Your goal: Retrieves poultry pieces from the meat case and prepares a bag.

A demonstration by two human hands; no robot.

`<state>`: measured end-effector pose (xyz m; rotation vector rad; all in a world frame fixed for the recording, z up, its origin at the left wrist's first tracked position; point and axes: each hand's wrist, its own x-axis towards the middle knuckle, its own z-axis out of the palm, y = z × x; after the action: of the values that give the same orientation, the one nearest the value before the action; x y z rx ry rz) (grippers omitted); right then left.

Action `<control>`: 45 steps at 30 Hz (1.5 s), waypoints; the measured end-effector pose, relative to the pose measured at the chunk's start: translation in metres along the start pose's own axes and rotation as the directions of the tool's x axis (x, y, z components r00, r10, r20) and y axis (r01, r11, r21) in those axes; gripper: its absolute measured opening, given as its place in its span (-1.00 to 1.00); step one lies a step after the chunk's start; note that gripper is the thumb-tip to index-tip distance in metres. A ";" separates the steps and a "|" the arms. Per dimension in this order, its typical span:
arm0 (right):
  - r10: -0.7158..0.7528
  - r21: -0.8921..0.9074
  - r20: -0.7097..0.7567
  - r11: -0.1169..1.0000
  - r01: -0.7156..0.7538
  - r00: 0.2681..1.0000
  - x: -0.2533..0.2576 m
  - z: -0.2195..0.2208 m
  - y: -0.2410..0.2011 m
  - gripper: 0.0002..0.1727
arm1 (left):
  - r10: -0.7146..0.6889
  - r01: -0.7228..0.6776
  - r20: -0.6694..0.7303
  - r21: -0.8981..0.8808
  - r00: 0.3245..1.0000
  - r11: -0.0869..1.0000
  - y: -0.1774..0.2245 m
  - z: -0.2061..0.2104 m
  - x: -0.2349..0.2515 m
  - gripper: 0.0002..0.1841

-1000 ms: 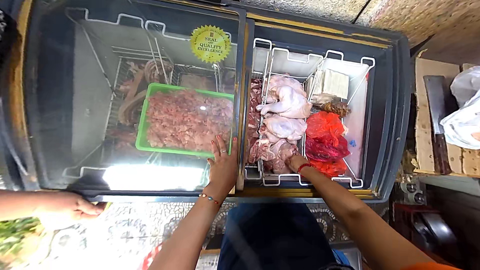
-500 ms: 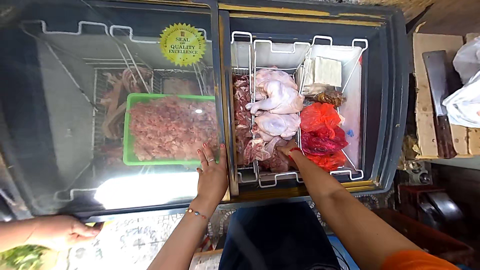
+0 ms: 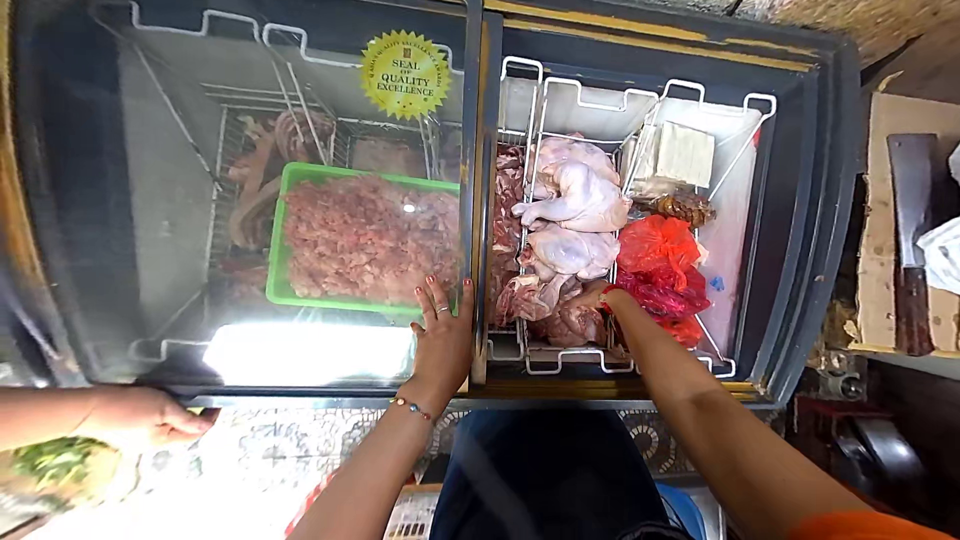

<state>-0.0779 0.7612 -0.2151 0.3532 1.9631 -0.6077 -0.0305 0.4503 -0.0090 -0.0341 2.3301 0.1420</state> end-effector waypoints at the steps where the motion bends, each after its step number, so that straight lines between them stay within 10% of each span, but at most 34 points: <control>1: -0.051 0.024 0.049 0.998 0.050 0.997 0.003 -0.006 0.009 -0.13 | 0.003 -0.003 -0.007 -0.012 1.000 1.000 -0.001 0.001 0.000 0.00; 7: -0.125 -0.051 0.146 0.990 0.134 0.981 -0.035 0.000 0.006 0.13 | 0.016 -0.018 -0.034 -0.068 0.999 0.998 -0.001 0.004 0.001 0.06; 11: -0.188 -0.160 -0.020 0.970 0.182 0.982 -0.060 0.016 0.004 -0.08 | 0.026 -0.028 -0.029 -0.064 0.999 0.998 0.001 0.002 -0.001 0.07; 17: -0.195 0.195 -0.344 0.942 0.274 0.918 -0.135 -0.010 0.034 -0.18 | 0.043 -0.047 -0.051 -0.077 0.998 0.996 0.000 -0.005 -0.008 0.05; 23: -0.073 0.629 -0.637 0.526 0.572 0.768 -0.243 -0.049 0.009 -0.15 | 0.075 -0.077 -0.114 -0.008 0.991 0.997 0.005 -0.007 -0.012 0.03; 31: -0.117 0.600 -0.797 -0.033 0.800 0.593 -0.299 -0.059 -0.048 -0.38 | 0.018 -0.083 -0.260 -0.243 0.965 0.967 0.021 -0.015 -0.006 -0.42; 42: -0.449 0.347 -0.874 -0.312 0.884 0.185 -0.327 -0.049 -0.083 -0.62 | 0.014 -0.140 -0.213 -0.590 0.977 0.795 0.011 -0.006 -0.035 -0.58; 45: -0.445 0.364 -0.875 -0.342 0.866 0.192 -0.323 -0.048 -0.075 -0.58 | 0.018 -0.143 -0.206 -0.608 0.978 0.781 0.006 -0.001 -0.021 -0.54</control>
<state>-0.0055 0.7303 0.1101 -0.2986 1.6511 -2.9275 -0.0170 0.4558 0.0078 -0.2884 2.3692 0.9928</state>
